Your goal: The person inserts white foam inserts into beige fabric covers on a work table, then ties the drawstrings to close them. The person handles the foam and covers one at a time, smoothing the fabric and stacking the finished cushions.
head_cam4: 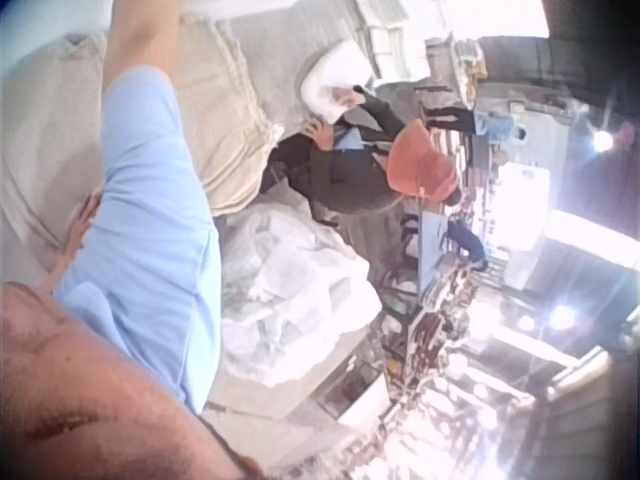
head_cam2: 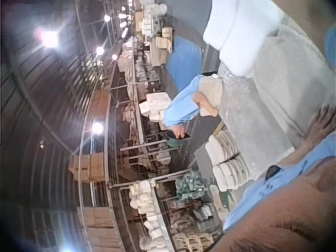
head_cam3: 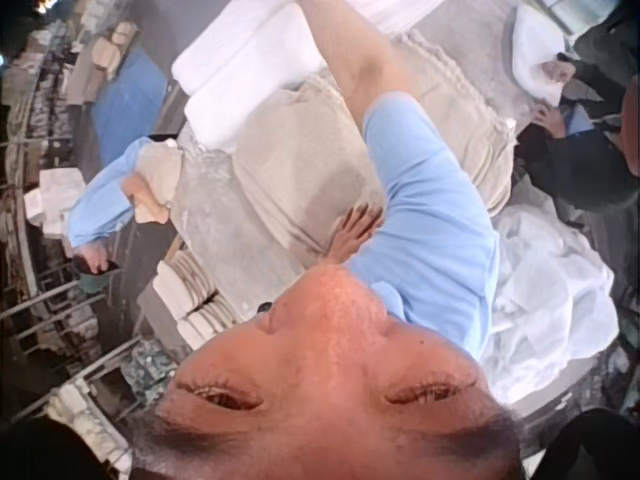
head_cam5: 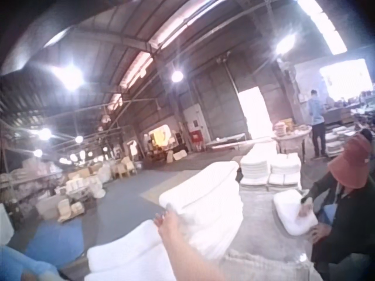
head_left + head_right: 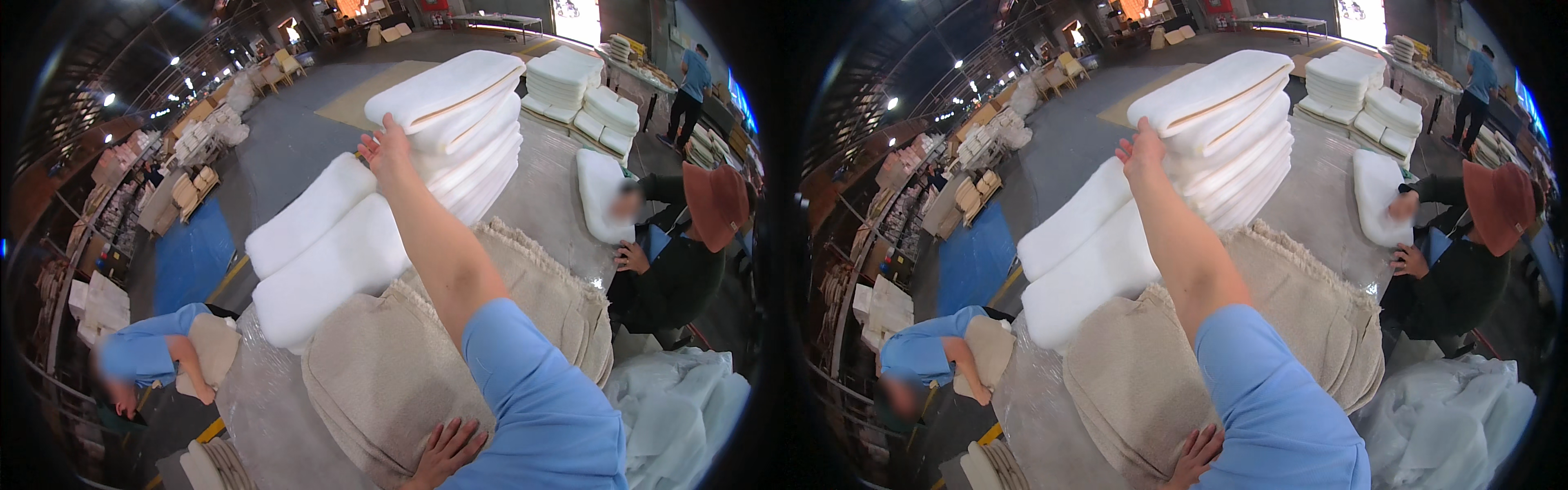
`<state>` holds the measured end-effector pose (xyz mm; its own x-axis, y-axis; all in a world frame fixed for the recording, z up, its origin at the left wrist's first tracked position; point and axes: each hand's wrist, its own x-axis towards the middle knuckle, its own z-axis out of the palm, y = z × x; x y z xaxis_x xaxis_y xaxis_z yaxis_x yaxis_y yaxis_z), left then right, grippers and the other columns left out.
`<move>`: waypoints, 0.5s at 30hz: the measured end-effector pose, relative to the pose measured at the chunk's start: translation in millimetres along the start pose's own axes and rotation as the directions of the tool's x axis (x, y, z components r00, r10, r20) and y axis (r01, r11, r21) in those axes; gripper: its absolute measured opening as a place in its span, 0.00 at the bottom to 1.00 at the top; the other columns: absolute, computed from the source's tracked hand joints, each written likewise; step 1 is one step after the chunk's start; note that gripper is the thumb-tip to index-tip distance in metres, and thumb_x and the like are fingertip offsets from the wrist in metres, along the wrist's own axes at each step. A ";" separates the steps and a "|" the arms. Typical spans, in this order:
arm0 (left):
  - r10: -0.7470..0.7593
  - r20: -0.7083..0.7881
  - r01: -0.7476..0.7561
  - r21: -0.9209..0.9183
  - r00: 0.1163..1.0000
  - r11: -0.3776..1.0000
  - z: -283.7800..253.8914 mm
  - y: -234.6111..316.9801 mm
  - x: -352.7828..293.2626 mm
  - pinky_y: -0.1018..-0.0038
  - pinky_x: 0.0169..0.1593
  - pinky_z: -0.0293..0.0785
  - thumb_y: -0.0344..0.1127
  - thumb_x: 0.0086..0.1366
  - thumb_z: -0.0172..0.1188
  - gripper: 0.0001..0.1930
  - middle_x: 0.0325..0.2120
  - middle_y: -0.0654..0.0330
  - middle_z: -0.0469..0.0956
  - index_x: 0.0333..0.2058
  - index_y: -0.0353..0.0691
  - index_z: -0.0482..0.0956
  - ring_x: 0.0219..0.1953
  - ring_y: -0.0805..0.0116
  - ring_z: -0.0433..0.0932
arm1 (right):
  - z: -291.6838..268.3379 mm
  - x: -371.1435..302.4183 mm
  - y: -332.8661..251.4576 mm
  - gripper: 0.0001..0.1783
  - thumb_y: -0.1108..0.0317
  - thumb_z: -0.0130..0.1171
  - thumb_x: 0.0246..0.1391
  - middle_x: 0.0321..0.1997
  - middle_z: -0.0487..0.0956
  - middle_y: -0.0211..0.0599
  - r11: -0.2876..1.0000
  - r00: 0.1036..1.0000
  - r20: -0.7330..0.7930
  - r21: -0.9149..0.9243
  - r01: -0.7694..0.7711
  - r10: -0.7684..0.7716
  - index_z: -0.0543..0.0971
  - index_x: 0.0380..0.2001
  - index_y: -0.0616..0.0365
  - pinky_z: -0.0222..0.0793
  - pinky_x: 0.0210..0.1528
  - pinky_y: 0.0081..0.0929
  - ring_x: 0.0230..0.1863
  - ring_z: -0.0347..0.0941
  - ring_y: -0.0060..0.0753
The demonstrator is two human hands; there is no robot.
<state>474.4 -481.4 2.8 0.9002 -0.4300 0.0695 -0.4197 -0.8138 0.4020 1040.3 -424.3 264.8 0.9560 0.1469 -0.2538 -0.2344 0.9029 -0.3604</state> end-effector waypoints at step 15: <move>0.011 -0.030 -0.017 -0.212 0.999 0.977 -16.6 4.6 -3.8 0.46 0.80 0.38 0.44 0.84 0.33 0.27 0.80 0.54 0.54 0.74 0.41 0.63 0.82 0.47 0.46 | 31.6 9.8 -24.9 0.50 0.35 0.66 0.61 0.61 0.71 0.48 0.976 0.990 -0.103 0.183 0.118 -0.100 0.65 0.69 0.64 0.75 0.44 0.43 0.53 0.72 0.44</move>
<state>471.0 -477.1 19.6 0.8985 -0.4271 0.1013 -0.4011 -0.7050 0.5849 1061.1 -432.6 299.6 0.9514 0.0131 -0.3078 -0.0838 0.9724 -0.2178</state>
